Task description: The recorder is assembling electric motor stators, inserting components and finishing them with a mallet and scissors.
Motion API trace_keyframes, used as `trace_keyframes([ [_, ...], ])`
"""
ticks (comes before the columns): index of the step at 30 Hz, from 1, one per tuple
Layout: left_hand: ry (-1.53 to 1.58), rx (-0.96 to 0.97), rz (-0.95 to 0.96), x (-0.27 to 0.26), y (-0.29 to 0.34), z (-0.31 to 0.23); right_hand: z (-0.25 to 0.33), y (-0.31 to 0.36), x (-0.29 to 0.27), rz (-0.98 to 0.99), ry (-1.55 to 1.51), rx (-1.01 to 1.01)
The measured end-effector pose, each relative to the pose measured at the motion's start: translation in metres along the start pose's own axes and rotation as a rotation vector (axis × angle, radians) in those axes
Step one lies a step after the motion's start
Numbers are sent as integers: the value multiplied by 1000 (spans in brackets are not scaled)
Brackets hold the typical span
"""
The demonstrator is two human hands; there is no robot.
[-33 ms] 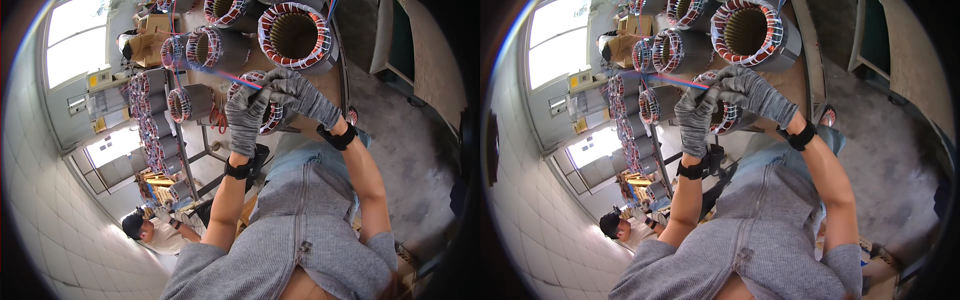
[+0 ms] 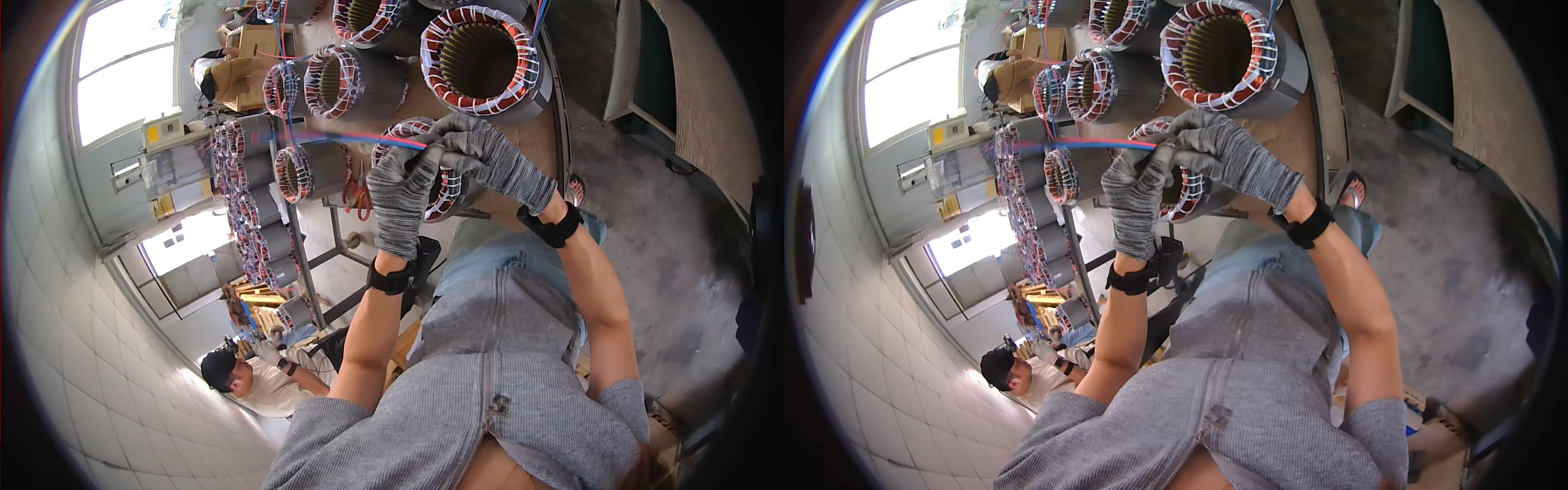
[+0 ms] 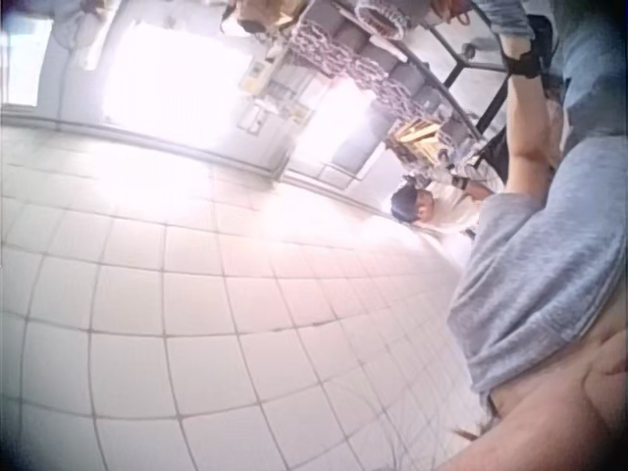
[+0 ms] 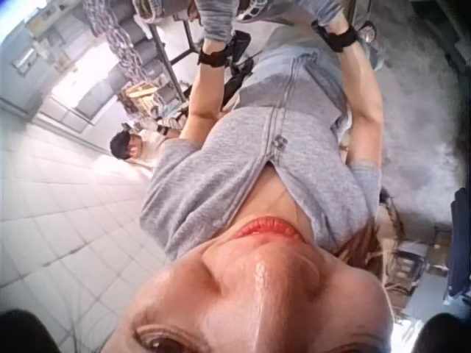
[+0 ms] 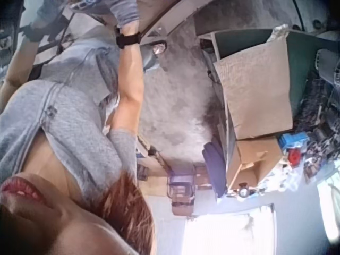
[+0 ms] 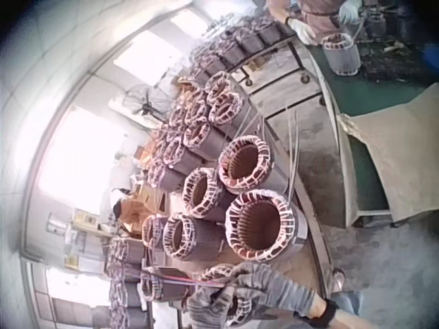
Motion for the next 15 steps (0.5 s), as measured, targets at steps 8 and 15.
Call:
trace_keyframes([
  [8, 148, -24, -291, -55, 29, -57, 65, -26, 13, 40, 197, -258],
  [15, 144, -3, -520, -97, 52, -69, 96, -48, 49, 293, 223, -431],
])
Point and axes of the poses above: each hand's wrist, its own y-axis away from the middle knuckle, its own x-axis out of the palm, z = x × y, the point moved 10 cm from there along -y, towards the middle knuckle, and after that the axes turned 4 degrees about -x, right-handed, at the moved point
